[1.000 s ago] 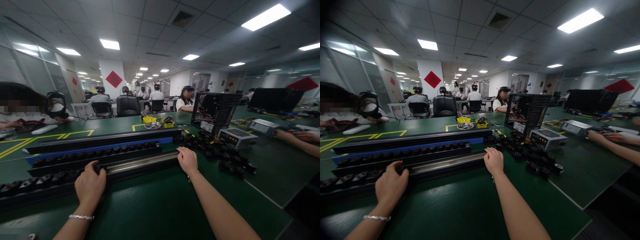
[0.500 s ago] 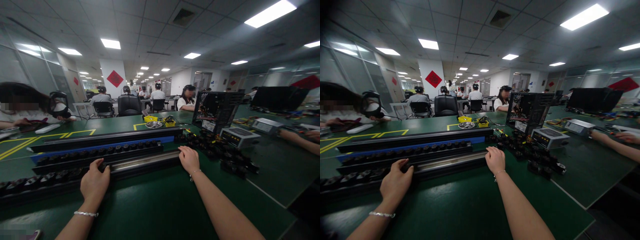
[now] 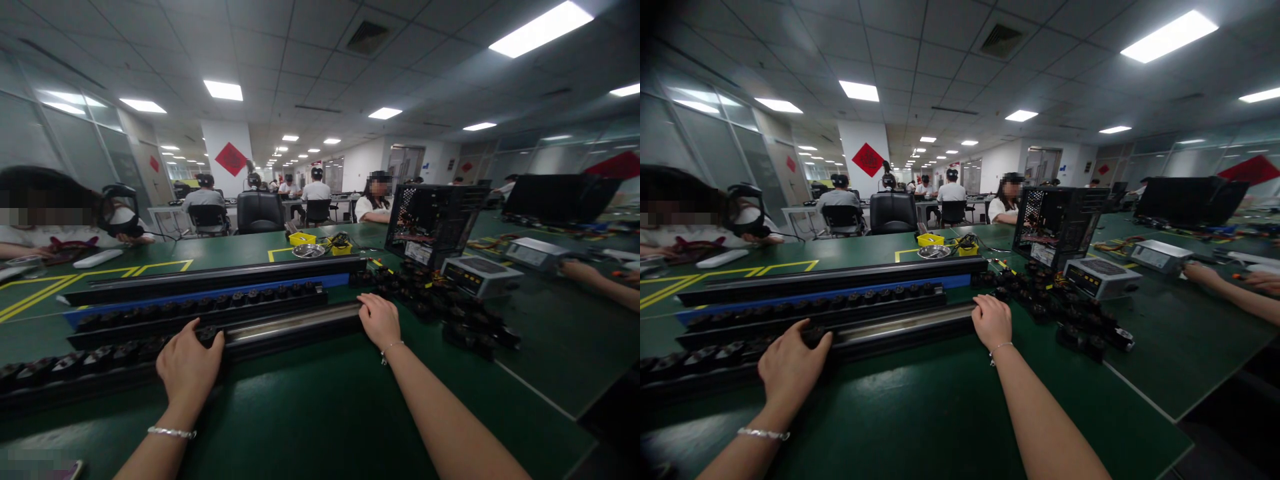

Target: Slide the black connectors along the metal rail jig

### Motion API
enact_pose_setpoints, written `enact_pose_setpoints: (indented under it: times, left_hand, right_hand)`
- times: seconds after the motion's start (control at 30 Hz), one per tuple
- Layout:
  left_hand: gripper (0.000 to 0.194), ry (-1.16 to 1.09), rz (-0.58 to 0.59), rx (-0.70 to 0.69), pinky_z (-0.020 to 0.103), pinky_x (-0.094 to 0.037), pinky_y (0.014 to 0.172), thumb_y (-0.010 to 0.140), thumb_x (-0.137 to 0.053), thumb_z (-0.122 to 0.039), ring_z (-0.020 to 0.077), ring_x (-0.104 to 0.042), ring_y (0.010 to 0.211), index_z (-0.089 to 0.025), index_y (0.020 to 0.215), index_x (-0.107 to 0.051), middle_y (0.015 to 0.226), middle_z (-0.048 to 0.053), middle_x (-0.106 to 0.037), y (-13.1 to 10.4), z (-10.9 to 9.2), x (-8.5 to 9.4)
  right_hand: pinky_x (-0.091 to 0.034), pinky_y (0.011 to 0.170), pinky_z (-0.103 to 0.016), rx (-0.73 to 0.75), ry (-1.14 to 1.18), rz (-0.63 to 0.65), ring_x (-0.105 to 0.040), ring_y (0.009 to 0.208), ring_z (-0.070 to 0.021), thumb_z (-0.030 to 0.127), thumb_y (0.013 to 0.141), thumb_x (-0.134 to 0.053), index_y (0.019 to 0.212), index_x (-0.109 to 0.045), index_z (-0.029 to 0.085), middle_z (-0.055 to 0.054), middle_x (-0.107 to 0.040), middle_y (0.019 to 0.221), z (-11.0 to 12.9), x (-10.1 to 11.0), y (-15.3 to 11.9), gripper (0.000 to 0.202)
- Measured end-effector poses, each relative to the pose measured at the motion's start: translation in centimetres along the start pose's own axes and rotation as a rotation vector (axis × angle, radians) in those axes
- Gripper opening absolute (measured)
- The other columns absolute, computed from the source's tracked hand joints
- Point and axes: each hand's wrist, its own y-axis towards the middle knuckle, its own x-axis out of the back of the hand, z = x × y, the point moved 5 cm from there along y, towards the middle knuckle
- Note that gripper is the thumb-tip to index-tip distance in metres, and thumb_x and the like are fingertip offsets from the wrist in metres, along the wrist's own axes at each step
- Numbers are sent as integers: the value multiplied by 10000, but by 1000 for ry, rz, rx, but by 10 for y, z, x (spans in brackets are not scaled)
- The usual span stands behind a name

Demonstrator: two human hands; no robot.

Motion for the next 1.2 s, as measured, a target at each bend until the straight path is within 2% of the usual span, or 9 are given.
enact_pose_setpoints:
  times: [0.1, 0.2, 0.53, 1.03, 1.2]
  left_hand:
    - [648, 44, -20, -30, 442, -282, 1046, 788, -381, -545, 295, -379, 1268, -102, 1248, -488, 1285, 171, -529, -3, 1, -2]
    - [629, 92, 3, -89, 434, -247, 1071, 798, -350, -541, 281, -326, 1307, -106, 1208, -543, 1359, 126, -488, -5, 1, -6]
    - [633, 133, 54, -94, 434, -226, 1084, 799, -327, -524, 255, -318, 1323, -122, 1240, -538, 1367, 50, -491, -5, 1, -8]
    - [611, 168, 93, -134, 437, -234, 1070, 806, -344, -483, 246, -318, 1327, -118, 1265, -514, 1387, 60, -466, -7, -3, -7]
    - [557, 186, 102, -147, 440, -244, 1063, 814, -353, -460, 245, -335, 1318, -171, 1255, -532, 1390, 42, -465, -8, -6, -5]
  right_hand:
    - [-314, 964, -367, -3, -2, 3, -514, 1134, -187, 214, 828, -381, 1036, -674, 239, -27, -650, 1139, -1, 0, 0, 360]
    - [-313, 963, -364, -1, -3, 3, -513, 1136, -184, 218, 831, -377, 1031, -674, 234, -23, -650, 1141, -1, 0, 0, 358]
    - [-319, 958, -359, 7, -10, -1, -518, 1130, -181, 224, 830, -382, 1028, -673, 238, -18, -650, 1140, -2, -2, 0, 353]
    - [-307, 964, -368, 2, -11, 24, -509, 1140, -186, 240, 846, -357, 1046, -666, 225, -24, -644, 1150, -1, -2, 1, 368]
    - [-314, 963, -371, 3, -12, 16, -513, 1136, -187, 231, 838, -371, 1040, -671, 228, -26, -646, 1145, -1, -2, 1, 362]
